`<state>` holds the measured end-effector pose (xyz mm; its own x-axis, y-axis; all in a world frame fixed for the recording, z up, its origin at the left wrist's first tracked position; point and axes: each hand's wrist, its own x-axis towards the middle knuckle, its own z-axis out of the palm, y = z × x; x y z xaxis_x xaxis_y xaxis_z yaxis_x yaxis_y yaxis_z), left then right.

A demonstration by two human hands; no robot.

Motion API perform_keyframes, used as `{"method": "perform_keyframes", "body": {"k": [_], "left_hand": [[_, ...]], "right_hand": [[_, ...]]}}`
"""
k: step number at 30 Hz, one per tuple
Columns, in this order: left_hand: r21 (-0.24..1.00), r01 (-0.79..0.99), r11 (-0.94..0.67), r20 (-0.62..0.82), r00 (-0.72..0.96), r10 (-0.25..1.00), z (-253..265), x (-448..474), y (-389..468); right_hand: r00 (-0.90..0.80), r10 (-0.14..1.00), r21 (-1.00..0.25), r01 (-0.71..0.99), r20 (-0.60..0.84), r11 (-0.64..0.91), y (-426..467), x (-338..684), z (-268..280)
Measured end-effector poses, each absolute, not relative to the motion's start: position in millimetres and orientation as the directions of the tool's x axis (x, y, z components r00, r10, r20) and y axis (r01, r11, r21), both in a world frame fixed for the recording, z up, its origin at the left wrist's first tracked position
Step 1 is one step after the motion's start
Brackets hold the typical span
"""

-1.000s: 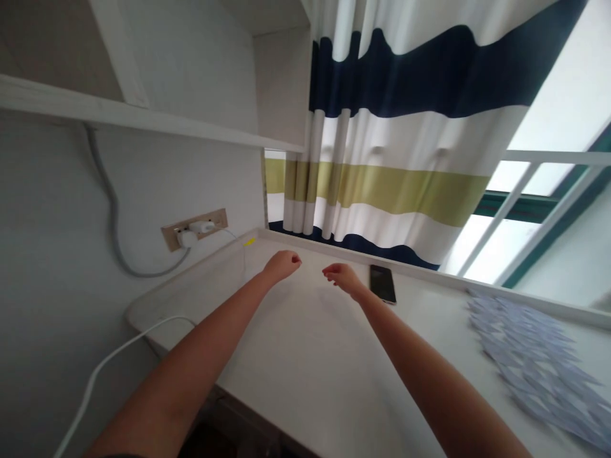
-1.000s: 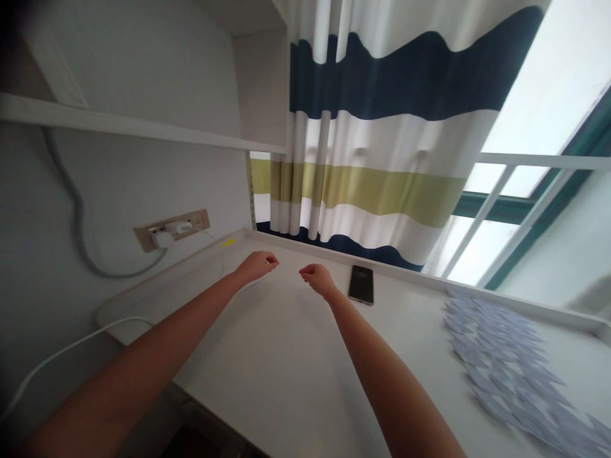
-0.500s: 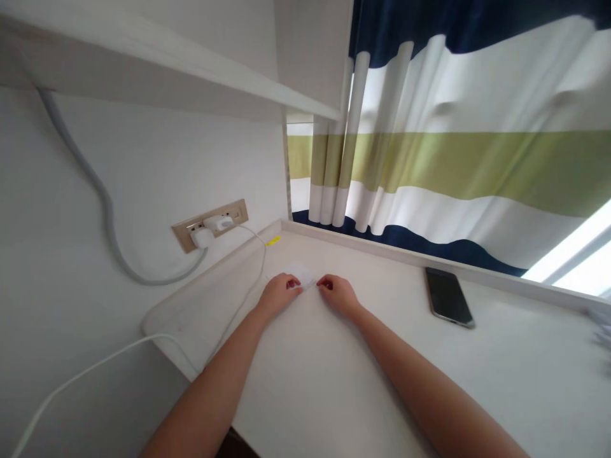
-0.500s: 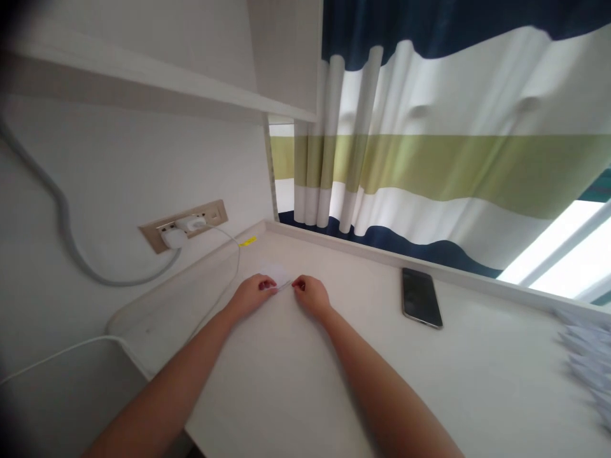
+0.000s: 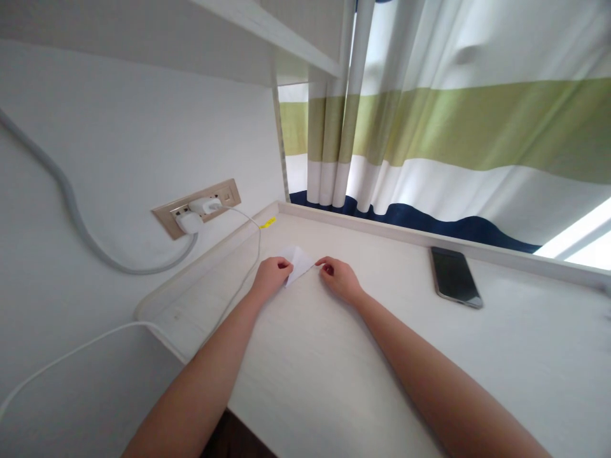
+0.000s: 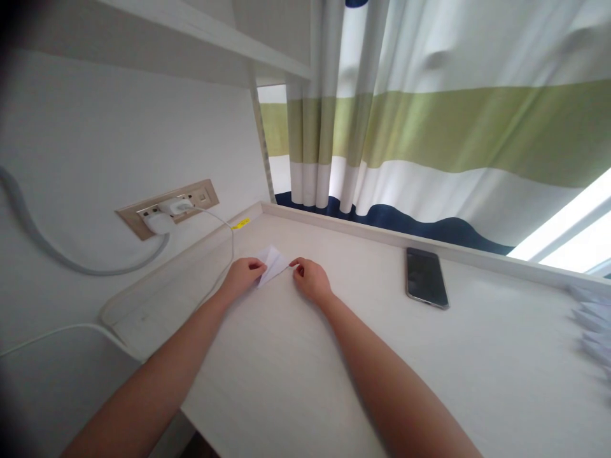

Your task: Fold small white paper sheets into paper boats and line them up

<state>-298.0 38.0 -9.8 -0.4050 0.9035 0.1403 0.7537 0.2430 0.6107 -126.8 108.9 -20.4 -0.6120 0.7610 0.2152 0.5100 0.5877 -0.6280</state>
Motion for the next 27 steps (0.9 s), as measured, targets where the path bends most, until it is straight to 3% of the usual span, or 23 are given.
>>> {"method": "perform_keyframes", "body": {"k": [8, 14, 20, 27], "left_hand": [[0.6, 0.771, 0.213, 0.167, -0.381, 0.909, -10, -299, 37], [0.614, 0.758, 0.222, 0.165, -0.397, 0.903, -8, -298, 36], [0.619, 0.76, 0.2, 0.232, -0.42, 0.878, -3, -295, 33], [0.719, 0.692, 0.06, 0.466, -0.544, 0.698, 14, -295, 23]], "right_hand": [[-0.702, 0.682, -0.406, 0.573, 0.206, 0.712, 101, -130, -18], [-0.763, 0.565, -0.269, 0.499, 0.313, 0.824, 98, -130, -20], [-0.769, 0.572, -0.251, 0.515, 0.286, 0.819, 96, -131, -18], [-0.755, 0.589, -0.285, 0.52, 0.287, 0.805, 95, -128, -17]]}}
